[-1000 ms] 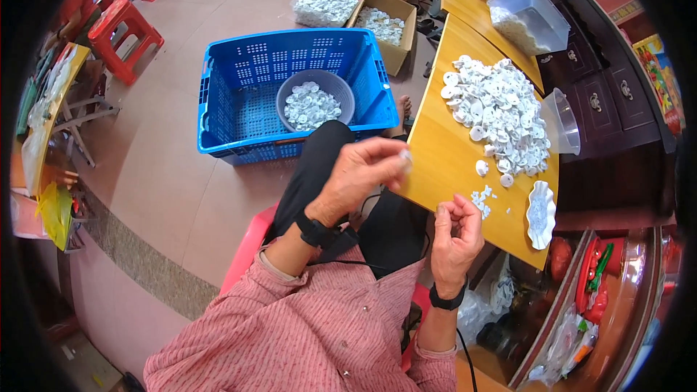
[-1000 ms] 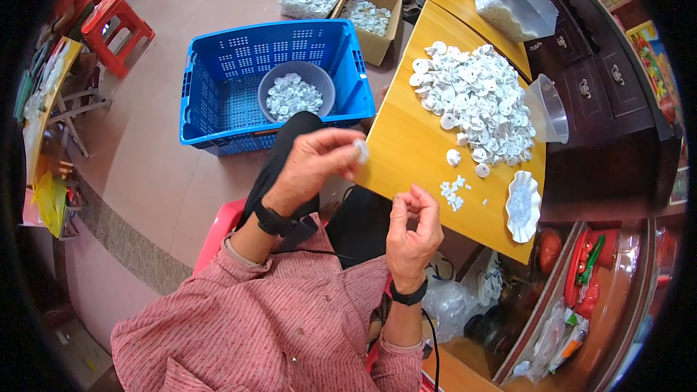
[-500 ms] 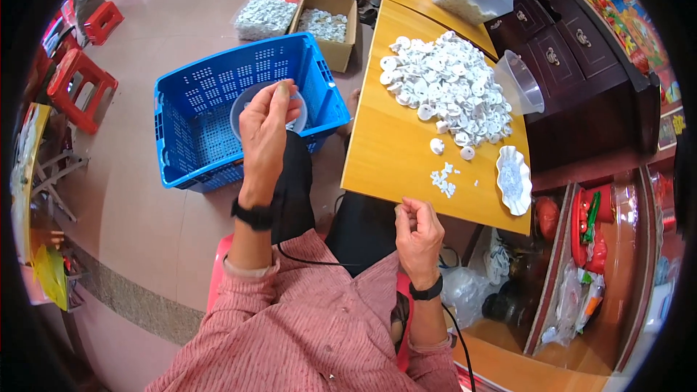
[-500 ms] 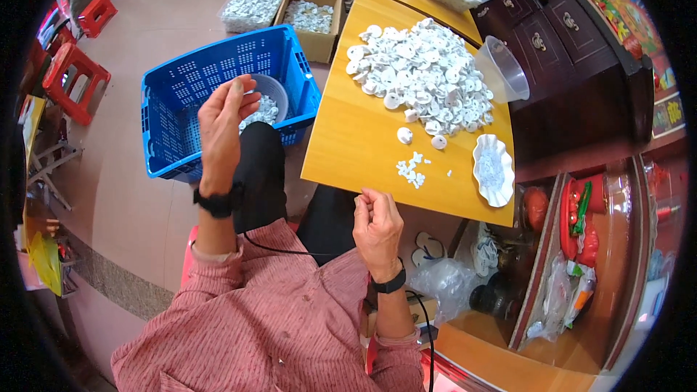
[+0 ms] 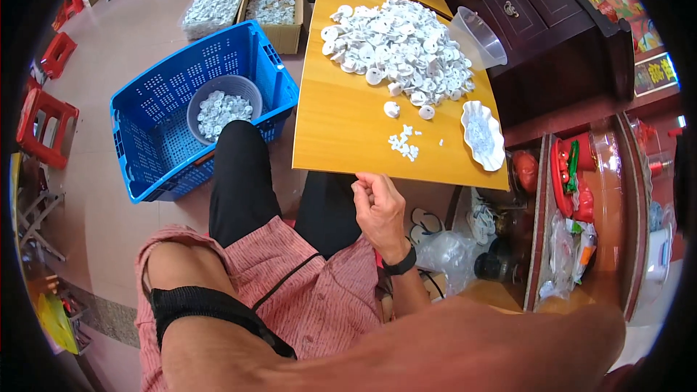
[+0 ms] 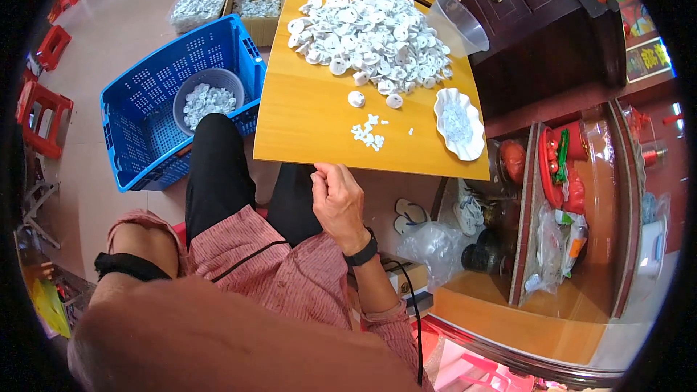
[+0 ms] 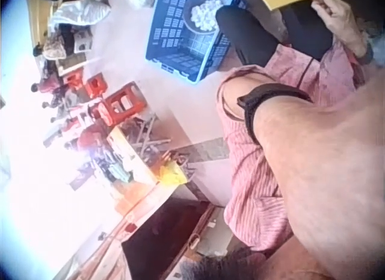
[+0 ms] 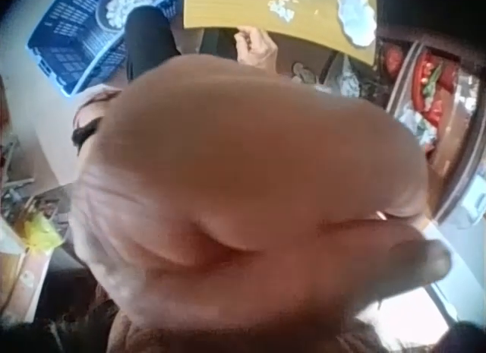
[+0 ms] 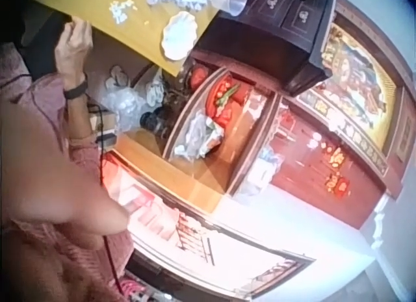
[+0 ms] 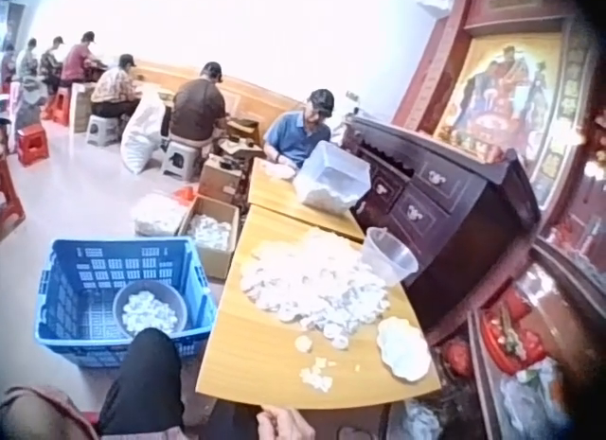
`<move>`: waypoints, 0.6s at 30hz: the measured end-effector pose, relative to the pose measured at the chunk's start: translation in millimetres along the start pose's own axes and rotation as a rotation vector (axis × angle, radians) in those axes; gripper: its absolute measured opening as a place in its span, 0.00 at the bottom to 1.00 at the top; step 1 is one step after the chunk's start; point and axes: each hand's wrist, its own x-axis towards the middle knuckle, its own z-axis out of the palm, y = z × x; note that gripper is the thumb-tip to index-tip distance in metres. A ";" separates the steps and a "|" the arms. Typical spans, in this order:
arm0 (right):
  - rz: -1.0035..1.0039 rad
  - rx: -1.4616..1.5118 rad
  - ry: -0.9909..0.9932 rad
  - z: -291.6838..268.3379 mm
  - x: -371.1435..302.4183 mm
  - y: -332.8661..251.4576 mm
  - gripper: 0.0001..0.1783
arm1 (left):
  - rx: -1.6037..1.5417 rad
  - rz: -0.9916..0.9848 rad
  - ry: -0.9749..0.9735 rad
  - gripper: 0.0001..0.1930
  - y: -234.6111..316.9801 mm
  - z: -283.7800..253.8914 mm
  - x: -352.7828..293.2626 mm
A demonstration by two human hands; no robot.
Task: The recorder is assembling small white plastic components by hand in a factory or workshop setting.
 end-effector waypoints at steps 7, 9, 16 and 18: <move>0.030 -0.027 0.012 -6.0 -3.2 6.2 0.08 | 0.012 -0.033 0.091 0.09 9.8 1.4 -13.2; 0.023 -0.042 0.009 -4.7 -3.3 5.9 0.08 | 0.007 -0.026 0.108 0.09 11.3 1.7 -12.4; -0.041 -0.061 0.017 2.8 -3.1 7.5 0.09 | -0.065 -0.008 0.141 0.09 5.9 8.5 -11.3; -0.037 -0.072 0.024 0.7 -4.1 8.8 0.09 | -0.088 -0.016 0.151 0.10 6.4 10.7 -11.8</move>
